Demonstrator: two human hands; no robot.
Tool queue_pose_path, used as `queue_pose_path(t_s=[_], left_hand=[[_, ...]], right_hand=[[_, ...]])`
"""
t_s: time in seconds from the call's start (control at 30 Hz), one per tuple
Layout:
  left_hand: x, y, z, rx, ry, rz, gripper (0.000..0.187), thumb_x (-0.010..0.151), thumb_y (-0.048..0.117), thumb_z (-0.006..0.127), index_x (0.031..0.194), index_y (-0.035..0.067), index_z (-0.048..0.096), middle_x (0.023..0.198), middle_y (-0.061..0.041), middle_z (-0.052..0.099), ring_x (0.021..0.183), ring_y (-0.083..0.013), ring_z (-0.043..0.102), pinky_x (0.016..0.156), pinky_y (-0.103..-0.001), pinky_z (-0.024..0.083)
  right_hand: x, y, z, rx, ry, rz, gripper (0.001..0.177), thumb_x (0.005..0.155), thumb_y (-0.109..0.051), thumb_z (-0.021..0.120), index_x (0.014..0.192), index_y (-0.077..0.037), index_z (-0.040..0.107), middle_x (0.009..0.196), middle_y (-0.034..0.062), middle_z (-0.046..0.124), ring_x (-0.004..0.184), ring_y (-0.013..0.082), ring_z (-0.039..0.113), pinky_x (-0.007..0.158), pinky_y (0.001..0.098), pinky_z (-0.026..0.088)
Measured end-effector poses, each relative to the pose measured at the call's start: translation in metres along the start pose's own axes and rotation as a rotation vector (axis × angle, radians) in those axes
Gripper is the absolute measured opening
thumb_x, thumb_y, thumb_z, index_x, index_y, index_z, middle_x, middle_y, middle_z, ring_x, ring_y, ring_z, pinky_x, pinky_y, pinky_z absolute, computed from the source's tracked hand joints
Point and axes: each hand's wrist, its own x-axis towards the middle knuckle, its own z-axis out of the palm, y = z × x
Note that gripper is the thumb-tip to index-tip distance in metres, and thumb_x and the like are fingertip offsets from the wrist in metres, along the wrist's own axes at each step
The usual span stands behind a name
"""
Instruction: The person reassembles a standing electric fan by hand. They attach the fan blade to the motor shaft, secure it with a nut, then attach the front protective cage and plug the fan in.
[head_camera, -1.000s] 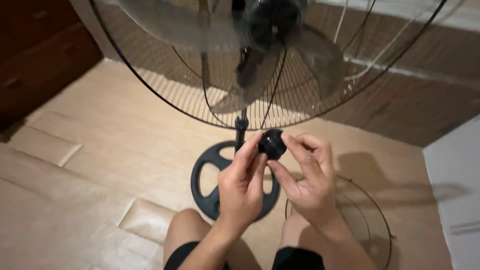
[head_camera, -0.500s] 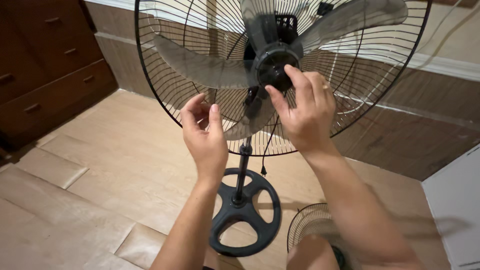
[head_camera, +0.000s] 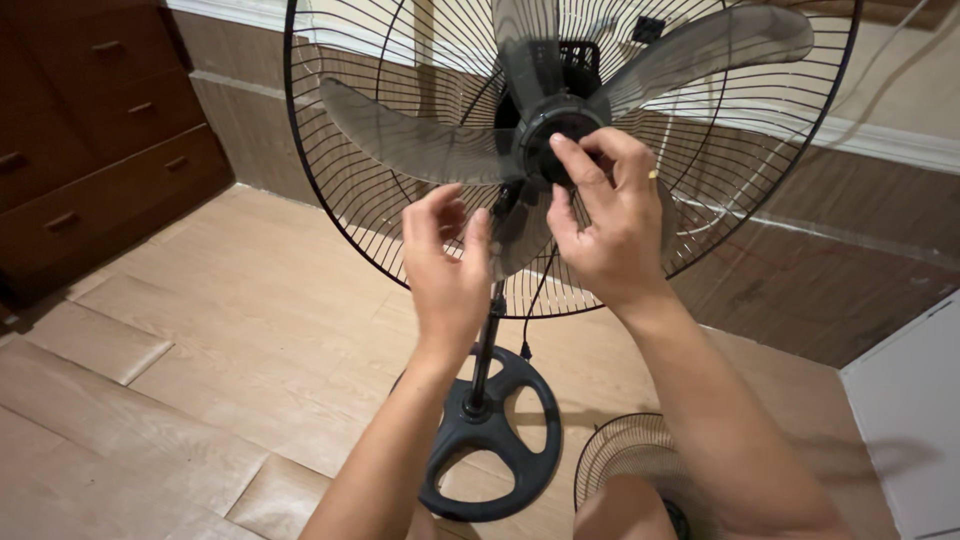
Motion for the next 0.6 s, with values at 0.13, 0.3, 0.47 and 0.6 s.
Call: queue_pose_path(t_s=[0.13,0.3,0.47,0.6], left_hand=[[0.000,0.007,0.011,-0.005,-0.060,0.117,0.033,0.098,0.003,0.071,0.129,0.005,0.061,0.113,-0.010,0.058,0.100,-0.0199,0.061,0.088,-0.034,0.054],[0.005,0.013,0.022,-0.041,-0.095,0.142,0.036,0.098,0.000,0.069,0.132,0.011,0.064,0.116,-0.011,0.056,0.101,-0.0220,0.061,0.089,-0.033,0.054],[0.008,0.011,0.029,-0.039,-0.135,0.133,0.041,0.098,-0.002,0.067,0.135,0.016,0.066,0.116,-0.013,0.055,0.103,-0.0239,0.060,0.087,-0.031,0.055],[0.011,0.005,0.032,-0.050,-0.140,0.118,0.043,0.097,-0.002,0.066,0.136,0.017,0.066,0.114,-0.012,0.055,0.100,-0.0231,0.061,0.086,-0.032,0.055]], right_hand=[[0.000,0.004,0.001,0.031,0.011,-0.009,0.065,0.087,-0.001,0.084,0.145,-0.005,0.055,0.131,0.0124,0.054,0.118,0.0322,0.056,0.103,0.0415,0.048],[0.002,0.008,0.004,0.058,0.019,-0.030,0.071,0.091,-0.003,0.088,0.151,-0.008,0.048,0.135,0.0105,0.058,0.123,0.0313,0.057,0.104,0.0411,0.045],[-0.003,0.007,0.006,0.093,0.020,0.026,0.077,0.089,0.005,0.082,0.155,-0.007,0.044,0.139,0.0086,0.058,0.120,0.0297,0.054,0.106,0.0402,0.045],[-0.005,0.005,0.010,0.136,0.076,0.109,0.067,0.086,0.001,0.088,0.143,-0.009,0.054,0.132,0.0130,0.051,0.120,0.0288,0.054,0.104,0.0389,0.048]])
